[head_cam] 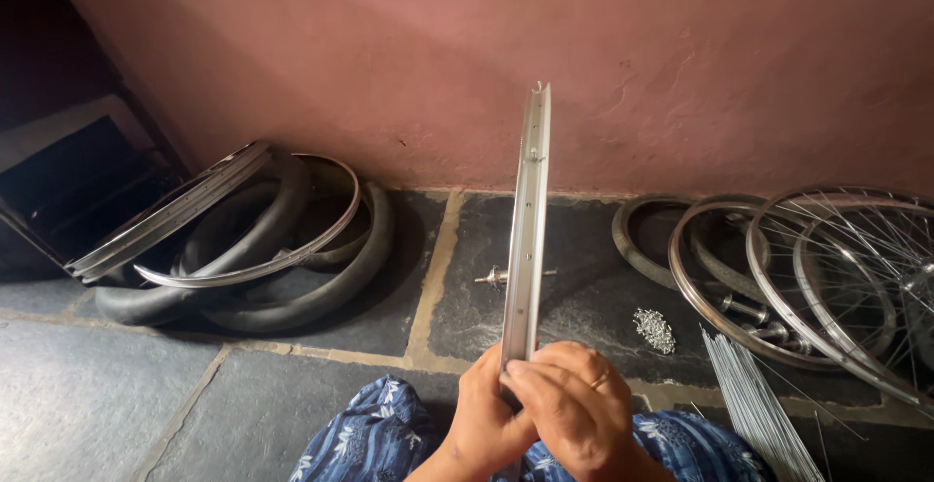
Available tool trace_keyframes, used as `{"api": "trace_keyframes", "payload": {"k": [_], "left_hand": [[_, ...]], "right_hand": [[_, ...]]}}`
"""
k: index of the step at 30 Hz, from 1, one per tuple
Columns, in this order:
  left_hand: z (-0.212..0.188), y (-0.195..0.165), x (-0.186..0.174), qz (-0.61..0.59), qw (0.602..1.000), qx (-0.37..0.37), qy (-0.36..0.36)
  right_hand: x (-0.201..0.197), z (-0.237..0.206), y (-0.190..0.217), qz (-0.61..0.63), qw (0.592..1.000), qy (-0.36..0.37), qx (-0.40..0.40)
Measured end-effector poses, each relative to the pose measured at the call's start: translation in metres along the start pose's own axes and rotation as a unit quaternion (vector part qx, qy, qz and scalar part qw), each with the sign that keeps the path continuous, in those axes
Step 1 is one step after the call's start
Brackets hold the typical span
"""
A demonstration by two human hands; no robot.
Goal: The person sits on the floor and laces a bicycle wheel, threading spokes through the hub and inserting them into the rim holes, working around the rim and turning it as they go. Finished rims, tires, and bundles of spokes lie around them on the floor.
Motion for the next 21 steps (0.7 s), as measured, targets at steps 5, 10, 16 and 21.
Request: {"api": "trace_keyframes", "payload": {"k": [5, 10, 16, 21], "left_hand": [[-0.001, -0.006, 0.006, 0.030, 0.999, 0.034, 0.029], [-0.004, -0.007, 0.011, -0.008, 0.999, 0.028, 0.033], [-0.003, -0.010, 0.014, 0.038, 0.998, 0.034, 0.034], [-0.005, -0.007, 0.010, 0.005, 0.999, 0.014, 0.028]], "right_hand": [[0.001, -0.004, -0.008, -0.001, 0.998, 0.031, 0.048], [-0.004, -0.010, -0.002, -0.023, 0.998, 0.050, 0.029], [-0.005, -0.010, -0.009, -0.063, 0.996, 0.023, 0.056], [-0.004, -0.011, 0.004, -0.050, 0.996, 0.069, 0.013]]}}
Point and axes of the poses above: each hand's wrist, its own z-axis towards the middle knuckle, its own x-axis out of the palm, y = z × x, the point moved 10 cm from there along z, towards the middle knuckle, and after that the axes turned 3 degrees about z, right-handed, at the moved point
